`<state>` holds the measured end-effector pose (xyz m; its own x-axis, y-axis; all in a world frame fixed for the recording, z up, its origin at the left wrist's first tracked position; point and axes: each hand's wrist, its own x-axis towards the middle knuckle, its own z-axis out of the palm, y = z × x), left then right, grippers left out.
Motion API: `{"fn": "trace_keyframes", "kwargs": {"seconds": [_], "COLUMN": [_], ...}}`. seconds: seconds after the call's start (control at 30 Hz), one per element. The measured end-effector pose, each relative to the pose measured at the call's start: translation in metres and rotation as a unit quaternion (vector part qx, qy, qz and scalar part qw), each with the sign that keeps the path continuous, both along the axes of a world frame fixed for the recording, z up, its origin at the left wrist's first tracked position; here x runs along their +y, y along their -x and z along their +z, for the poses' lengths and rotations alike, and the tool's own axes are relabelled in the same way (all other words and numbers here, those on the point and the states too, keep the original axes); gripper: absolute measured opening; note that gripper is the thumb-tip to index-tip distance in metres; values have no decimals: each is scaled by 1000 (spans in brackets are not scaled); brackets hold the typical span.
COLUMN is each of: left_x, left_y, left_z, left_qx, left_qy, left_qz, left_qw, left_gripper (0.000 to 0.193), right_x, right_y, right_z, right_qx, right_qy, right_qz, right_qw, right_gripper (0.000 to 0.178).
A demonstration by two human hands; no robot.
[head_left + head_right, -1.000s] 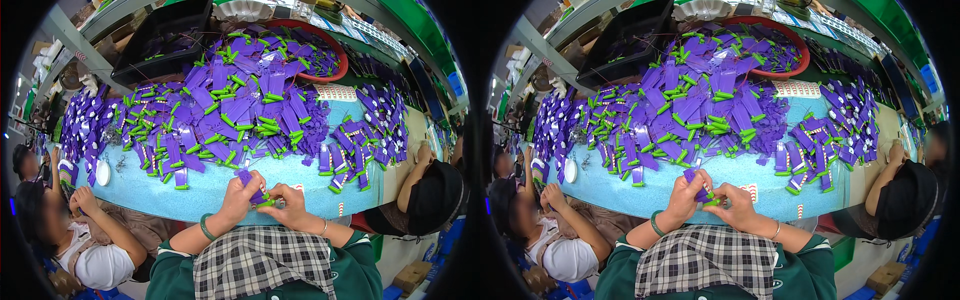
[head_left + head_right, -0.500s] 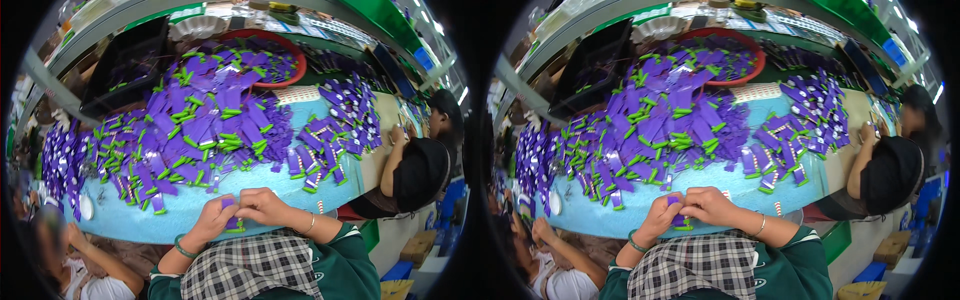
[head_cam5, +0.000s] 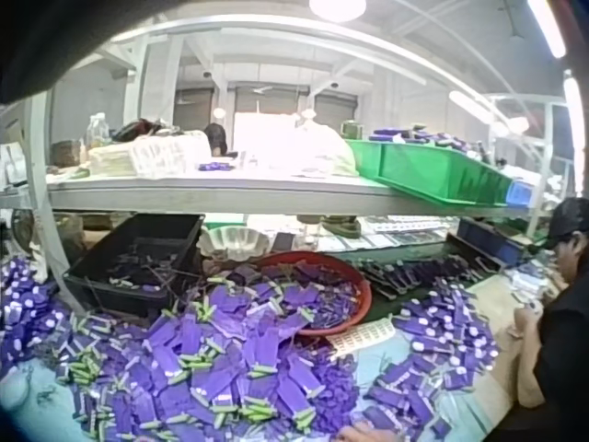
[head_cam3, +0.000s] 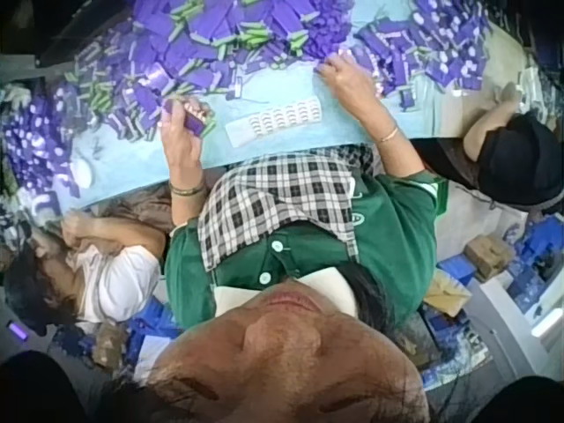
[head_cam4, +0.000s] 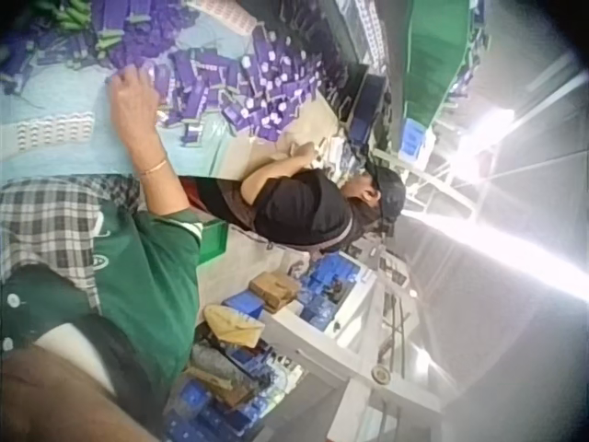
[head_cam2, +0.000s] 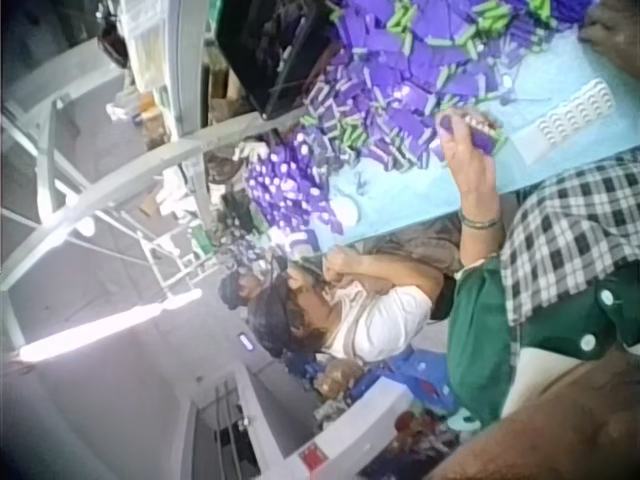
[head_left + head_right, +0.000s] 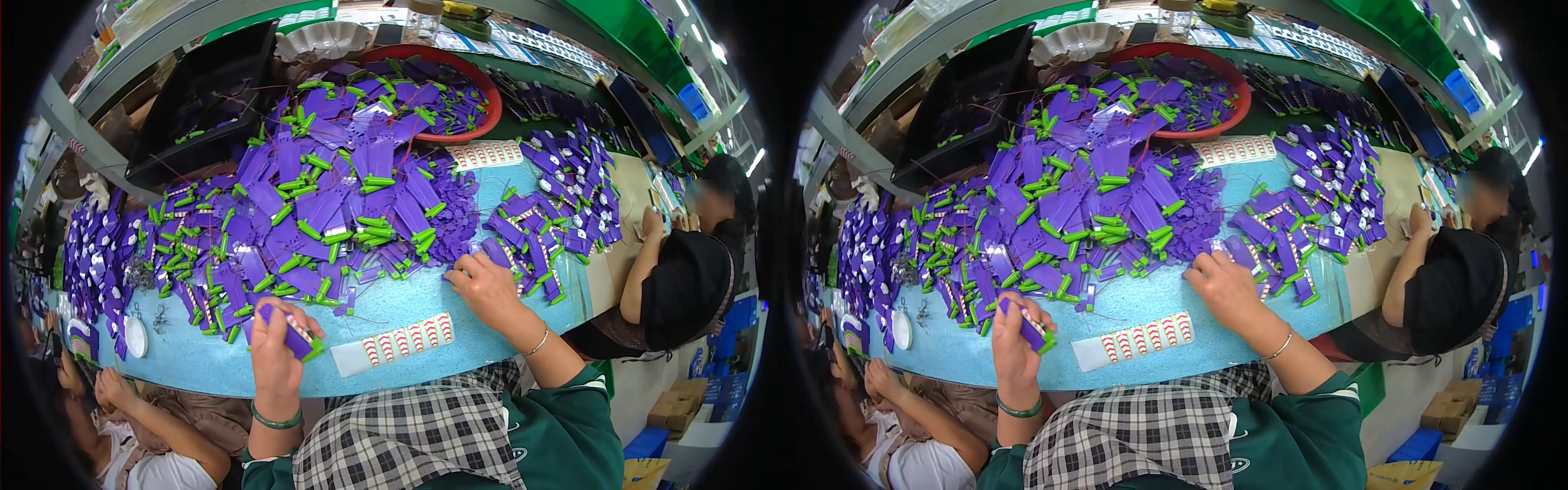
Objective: The person sits at a table in a workshop and assembles small purple and green plastic components. They pick up a purple piece, insert a green piece, and then thread a red string through the assembly. The person repeats this process continuously, placing the finished items on the table.
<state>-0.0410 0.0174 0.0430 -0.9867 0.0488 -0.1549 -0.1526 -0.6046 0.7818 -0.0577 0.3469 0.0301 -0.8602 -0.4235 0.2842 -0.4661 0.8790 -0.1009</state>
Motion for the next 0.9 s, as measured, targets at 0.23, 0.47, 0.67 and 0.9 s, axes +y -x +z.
{"fn": "trace_keyframes", "kwargs": {"seconds": [0.23,0.47,0.67,0.9], "left_x": [-39,-48,-53,-72], "left_y": [-3,-22,-35,-56], "left_z": [5,-32,-21,-21], "left_qx": [-21,12,21,10], "left_qy": [-52,23,17,96], "left_qz": [131,117,79,194], "left_qw": [990,993,996,976], "left_gripper": [15,18,11,12], "right_x": [-2,-97,-215,-267], "right_y": [-1,11,46,45], "right_z": [-6,43,41,27], "right_qx": [44,-302,-452,-599], "right_qy": [15,420,333,383], "right_qz": [27,132,217,185], "right_qw": [999,846,799,679], "right_gripper": [14,14,11,14]}}
